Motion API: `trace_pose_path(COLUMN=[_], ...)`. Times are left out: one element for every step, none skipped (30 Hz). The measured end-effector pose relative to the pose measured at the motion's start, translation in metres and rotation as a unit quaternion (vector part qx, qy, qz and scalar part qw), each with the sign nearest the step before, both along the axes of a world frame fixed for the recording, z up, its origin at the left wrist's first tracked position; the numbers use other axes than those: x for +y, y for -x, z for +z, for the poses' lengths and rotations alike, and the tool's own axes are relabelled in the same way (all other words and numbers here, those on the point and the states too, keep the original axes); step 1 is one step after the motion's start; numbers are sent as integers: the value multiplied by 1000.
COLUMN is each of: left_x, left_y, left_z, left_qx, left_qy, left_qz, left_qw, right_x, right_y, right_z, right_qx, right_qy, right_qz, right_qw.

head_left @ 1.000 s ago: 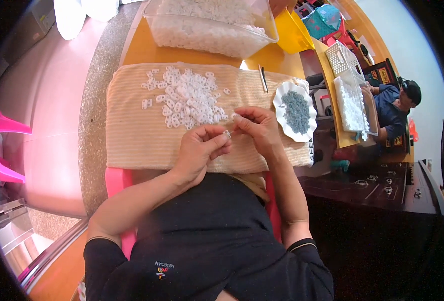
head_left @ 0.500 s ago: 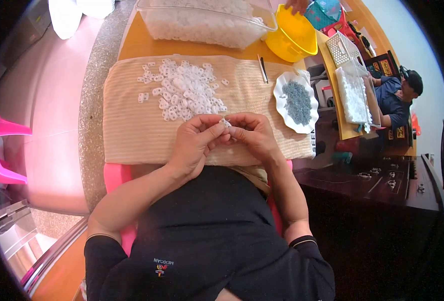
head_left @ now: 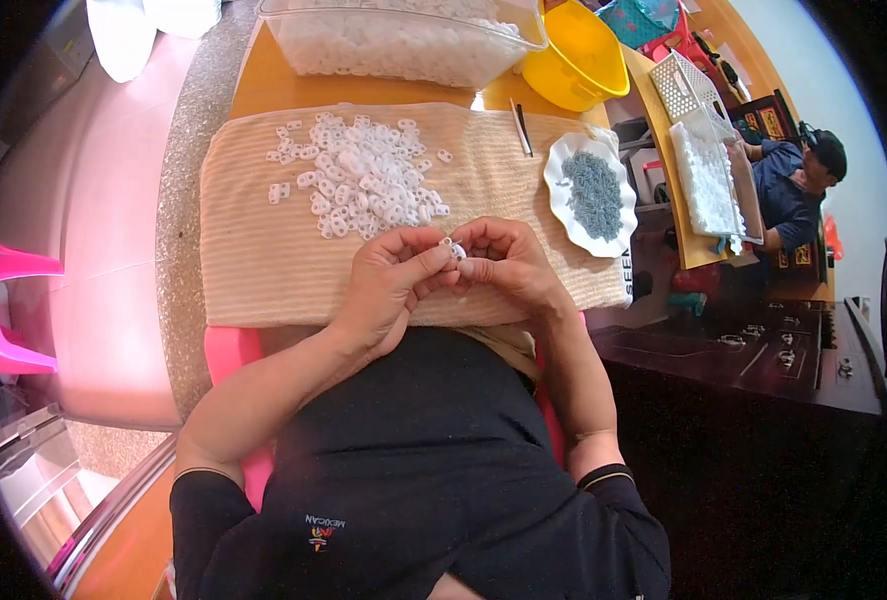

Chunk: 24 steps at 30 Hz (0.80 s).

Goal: Assembling small white plastic components by manually inserting tiny metal pins.

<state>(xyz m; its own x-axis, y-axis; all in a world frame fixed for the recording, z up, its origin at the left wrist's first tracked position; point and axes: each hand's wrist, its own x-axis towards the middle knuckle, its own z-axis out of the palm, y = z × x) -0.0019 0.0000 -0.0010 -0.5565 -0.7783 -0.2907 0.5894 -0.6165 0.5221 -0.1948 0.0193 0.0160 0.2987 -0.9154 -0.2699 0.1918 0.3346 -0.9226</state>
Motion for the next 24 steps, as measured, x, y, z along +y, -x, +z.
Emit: trace_pose_path(left_x=[0, 0, 0, 0, 0, 0, 0, -1, 0, -1, -1, -1, -1, -1, -1, 0, 0, 0, 0, 0, 0, 0, 0, 1], left_y=[0, -1, -1, -1, -1, -1, -1, -1, -1, 0, 0, 0, -1, -1, -1, -1, -1, -1, -1, -1, 0, -1, -1, -1], left_z=[0, 0, 0, 0, 0, 1, 1, 0, -1, -1, -1, 1, 2, 2, 2, 3, 2, 1, 0, 0, 1, 1, 1, 2], left_qx=[-1, -1, -2, -3, -3, -4, -5, -5, -10, -14, -14, -17, -20, -20, -24, -27, -27, -29, -31, -31, -36, -41, -41, -44], left_qy=[-1, -1, -1, -1, -1, -2, -4, -4, -1, 1, 2, 2, 3, 3, 3, 3, 2, 3, 3, 3, 4, 4, 4, 4], left_qz=[-1, -1, -4, -8, -8, -9, -10, -9, -8, -9, -9, -15, -19, -18, -16, -14, -13, -13, -15, -15, -12, -9, -8, -8], left_qw=[1000, 1000, 1000, 1000, 1000, 1000, 1000, 1000, 1000, 1000, 1000, 1000, 1000, 1000, 1000, 1000, 1000, 999, 999, 999, 999, 999, 999, 999], right_x=[0, 0, 0, 0, 0, 0, 0, 1, 2, 2, 2, 2, 2, 2, 2, 2, 2, 1, 1, 1, 1, 1, 1, 1], right_y=[-1, -2, -3, -3, -2, -1, -1, -1, -1, 0, 1, 2, 3, 4, 4, 3, 3, 2, 3, 3, 4, 4, 3, 3], right_z=[1, 3, 3, 3, 2, 1, 1, 1, 1, 0, -1, -2, -3, -3, -3, -4, -4, -5, -5, -6, -7, -7, -6, -5], right_qx=[0, -2, -4, -4, -4, -3, -3, 18, 40, 40, 37, 33, 33, 22, 11, 11, 6, 0, 0, 1, 1, 1, 7, 14], right_qy=[0, -5, -10, -10, -9, -7, -7, -4, 0, 0, 10, 21, 21, 25, 29, 29, 33, 37, 37, 40, 44, 44, 44, 44], right_qz=[0, -1, -2, -2, 1, 5, 5, -8, -20, -21, -36, -51, -50, -50, -51, -50, -54, -58, -58, -61, -65, -64, -68, -72], right_qw=[1000, 1000, 1000, 1000, 1000, 1000, 1000, 1000, 999, 999, 999, 998, 998, 998, 998, 998, 998, 998, 998, 997, 997, 997, 997, 996])
